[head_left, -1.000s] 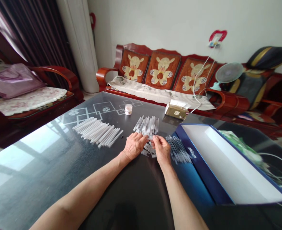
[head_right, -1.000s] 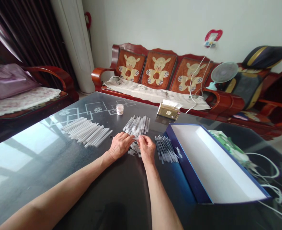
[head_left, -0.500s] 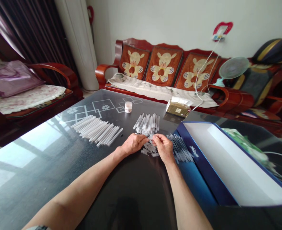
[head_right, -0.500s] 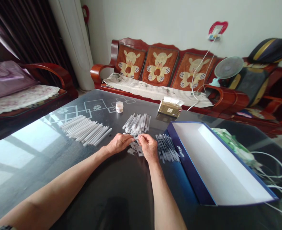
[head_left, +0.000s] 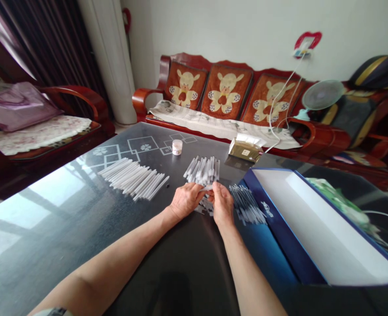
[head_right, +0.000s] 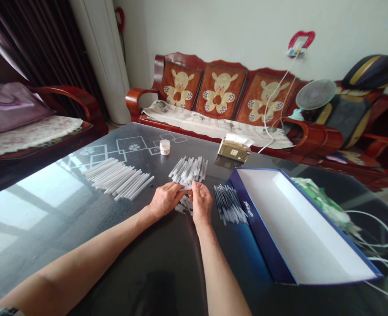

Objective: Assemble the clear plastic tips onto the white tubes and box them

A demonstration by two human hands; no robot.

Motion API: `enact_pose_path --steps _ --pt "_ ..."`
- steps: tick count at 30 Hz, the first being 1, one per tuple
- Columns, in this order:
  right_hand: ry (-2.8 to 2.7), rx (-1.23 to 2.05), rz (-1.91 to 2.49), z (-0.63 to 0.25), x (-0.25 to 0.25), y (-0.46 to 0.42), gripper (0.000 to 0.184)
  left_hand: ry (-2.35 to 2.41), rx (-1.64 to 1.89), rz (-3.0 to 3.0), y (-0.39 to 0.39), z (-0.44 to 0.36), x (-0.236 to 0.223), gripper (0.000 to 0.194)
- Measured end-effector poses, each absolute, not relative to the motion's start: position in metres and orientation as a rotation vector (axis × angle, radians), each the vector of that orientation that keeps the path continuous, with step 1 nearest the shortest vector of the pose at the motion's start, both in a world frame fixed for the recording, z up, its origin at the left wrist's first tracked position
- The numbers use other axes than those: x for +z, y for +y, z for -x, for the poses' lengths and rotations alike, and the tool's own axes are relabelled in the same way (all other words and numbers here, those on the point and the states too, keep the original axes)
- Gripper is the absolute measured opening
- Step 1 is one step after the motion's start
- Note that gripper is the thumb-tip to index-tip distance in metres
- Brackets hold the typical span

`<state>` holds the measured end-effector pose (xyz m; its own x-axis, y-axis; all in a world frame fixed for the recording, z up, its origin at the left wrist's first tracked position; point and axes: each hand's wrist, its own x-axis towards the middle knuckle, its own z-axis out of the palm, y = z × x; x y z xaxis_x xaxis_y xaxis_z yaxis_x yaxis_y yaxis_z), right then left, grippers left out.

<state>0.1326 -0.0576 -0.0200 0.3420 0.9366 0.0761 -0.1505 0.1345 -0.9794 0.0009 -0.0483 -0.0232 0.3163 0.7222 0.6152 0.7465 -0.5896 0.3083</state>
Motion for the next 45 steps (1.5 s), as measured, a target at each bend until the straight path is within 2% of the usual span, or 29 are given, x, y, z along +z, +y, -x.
enact_pose_path --steps 11,17,23,29,32,36,40,45 --pt "-0.705 0.936 1.153 -0.123 -0.016 -0.061 0.039 -1.338 -1.171 2.415 -0.051 0.000 -0.018 0.023" --pt "-0.846 0.868 1.113 -0.131 -0.020 -0.060 0.039 -1.366 -1.213 2.555 -0.050 -0.002 -0.019 0.030" --pt "-0.869 0.946 1.009 -0.136 -0.020 -0.060 0.036 -1.463 -1.492 2.888 -0.052 -0.002 -0.008 0.034" --pt "-0.906 1.056 0.895 -0.137 -0.013 -0.061 0.029 -2.062 -1.953 3.529 -0.045 0.003 0.008 0.040" --pt "-0.872 1.119 0.886 -0.138 -0.012 -0.059 0.032 -2.109 -2.095 3.520 -0.045 0.002 0.008 0.041" --pt "-0.801 1.126 0.914 -0.139 -0.016 -0.057 0.040 -1.918 -1.840 3.140 -0.049 -0.004 0.000 0.030" --pt "-0.807 1.037 0.993 -0.138 -0.022 -0.056 0.035 -1.897 -1.565 2.832 -0.054 -0.008 -0.003 0.019" --pt "-0.772 0.991 1.029 -0.134 -0.023 -0.058 0.032 -1.818 -1.605 2.798 -0.057 -0.008 -0.001 0.020"
